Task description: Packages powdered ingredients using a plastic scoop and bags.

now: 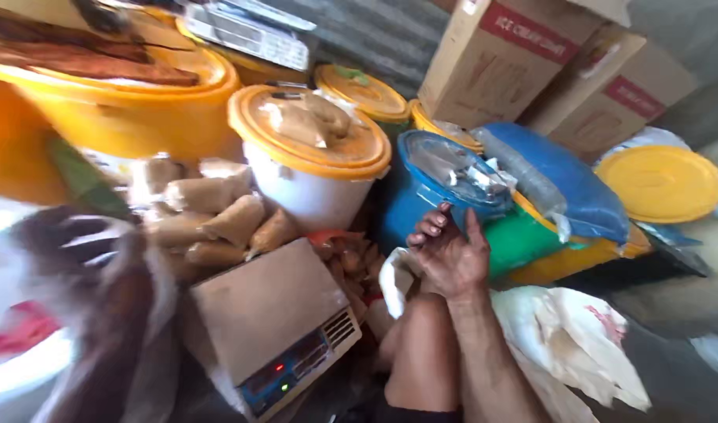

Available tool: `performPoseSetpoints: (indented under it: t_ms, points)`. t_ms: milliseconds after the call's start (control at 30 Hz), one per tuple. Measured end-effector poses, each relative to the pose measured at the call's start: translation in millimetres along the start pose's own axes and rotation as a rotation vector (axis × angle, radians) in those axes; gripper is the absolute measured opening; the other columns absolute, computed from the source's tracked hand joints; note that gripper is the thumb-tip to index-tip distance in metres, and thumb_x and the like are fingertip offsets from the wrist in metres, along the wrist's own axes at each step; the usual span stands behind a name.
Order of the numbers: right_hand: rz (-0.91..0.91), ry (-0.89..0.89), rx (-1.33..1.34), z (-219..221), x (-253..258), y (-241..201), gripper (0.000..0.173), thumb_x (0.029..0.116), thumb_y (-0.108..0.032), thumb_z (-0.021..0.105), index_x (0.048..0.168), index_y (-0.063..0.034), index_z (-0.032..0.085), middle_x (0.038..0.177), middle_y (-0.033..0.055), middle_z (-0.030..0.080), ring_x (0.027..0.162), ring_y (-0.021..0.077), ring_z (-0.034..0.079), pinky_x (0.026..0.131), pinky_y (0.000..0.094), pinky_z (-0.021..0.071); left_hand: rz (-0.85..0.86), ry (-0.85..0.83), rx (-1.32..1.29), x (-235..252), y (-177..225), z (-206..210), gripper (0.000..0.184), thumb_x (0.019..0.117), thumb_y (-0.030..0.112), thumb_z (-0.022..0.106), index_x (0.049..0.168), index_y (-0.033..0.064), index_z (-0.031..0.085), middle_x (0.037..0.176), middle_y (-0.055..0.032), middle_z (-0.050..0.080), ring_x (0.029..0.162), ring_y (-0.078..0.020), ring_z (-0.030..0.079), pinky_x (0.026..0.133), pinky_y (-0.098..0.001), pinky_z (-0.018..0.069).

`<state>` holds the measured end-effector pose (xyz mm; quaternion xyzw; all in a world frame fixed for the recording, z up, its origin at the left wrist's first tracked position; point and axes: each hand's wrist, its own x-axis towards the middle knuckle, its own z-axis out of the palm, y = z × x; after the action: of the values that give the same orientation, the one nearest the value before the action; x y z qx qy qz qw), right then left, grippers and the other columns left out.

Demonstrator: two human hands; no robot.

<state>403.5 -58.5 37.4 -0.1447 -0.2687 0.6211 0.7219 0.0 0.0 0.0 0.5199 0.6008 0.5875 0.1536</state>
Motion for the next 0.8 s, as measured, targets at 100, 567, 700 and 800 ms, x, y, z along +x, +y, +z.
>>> performPoseSetpoints:
  t_ms: [100, 567, 700, 800]
  points:
    - [0.227, -0.113, -0.283, 27, 18, 27, 0.068, 0.103, -0.067, 0.023, 0.102, -0.0195, 0.072, 0.086, 0.0011, 0.068, 0.078, 0.0158, 0.067, 0.074, 0.0351, 0.0589, -0.074, -0.041, -0.07, -5, 12, -2, 0.05, 0.1014, 0.026, 0.061, 0.144, 0.0052, 0.045, 0.12, -0.0122, 0.061, 0.092, -0.0141, 0.062, 0.081, -0.0365, 0.0536]
    - [0.432, 0.375, 0.087, -14, 88, 119, 0.072, 0.1019, -0.069, 0.01, 0.094, -0.017, 0.059, 0.067, -0.0026, 0.054, 0.059, 0.0134, 0.057, 0.062, 0.0318, 0.0544, -0.454, -0.267, -0.253, -18, 1, 22, 0.035, 0.1104, 0.036, 0.04, 0.125, 0.0148, 0.063, 0.096, 0.0035, 0.071, 0.074, -0.0081, 0.07, 0.064, -0.0251, 0.0586]
    - [0.376, 0.174, 0.102, -9, 88, 105, 0.069, 0.1032, -0.066, 0.013, 0.096, -0.0188, 0.063, 0.072, -0.003, 0.056, 0.066, 0.0131, 0.06, 0.068, 0.0318, 0.0549, -0.446, -0.263, -0.239, -17, 1, 22, 0.034, 0.1099, 0.034, 0.04, 0.127, 0.0131, 0.06, 0.099, 0.0017, 0.07, 0.076, -0.0093, 0.07, 0.067, -0.028, 0.06]
    - [0.342, 0.129, 0.0, -8, 83, 97, 0.062, 0.1064, -0.059, 0.019, 0.096, -0.0186, 0.065, 0.074, -0.0023, 0.059, 0.067, 0.0132, 0.061, 0.068, 0.0316, 0.0554, -0.446, -0.287, -0.235, -18, 6, 23, 0.037, 0.1097, 0.036, 0.039, 0.127, 0.013, 0.061, 0.101, 0.0001, 0.071, 0.079, -0.0116, 0.071, 0.067, -0.0299, 0.0597]
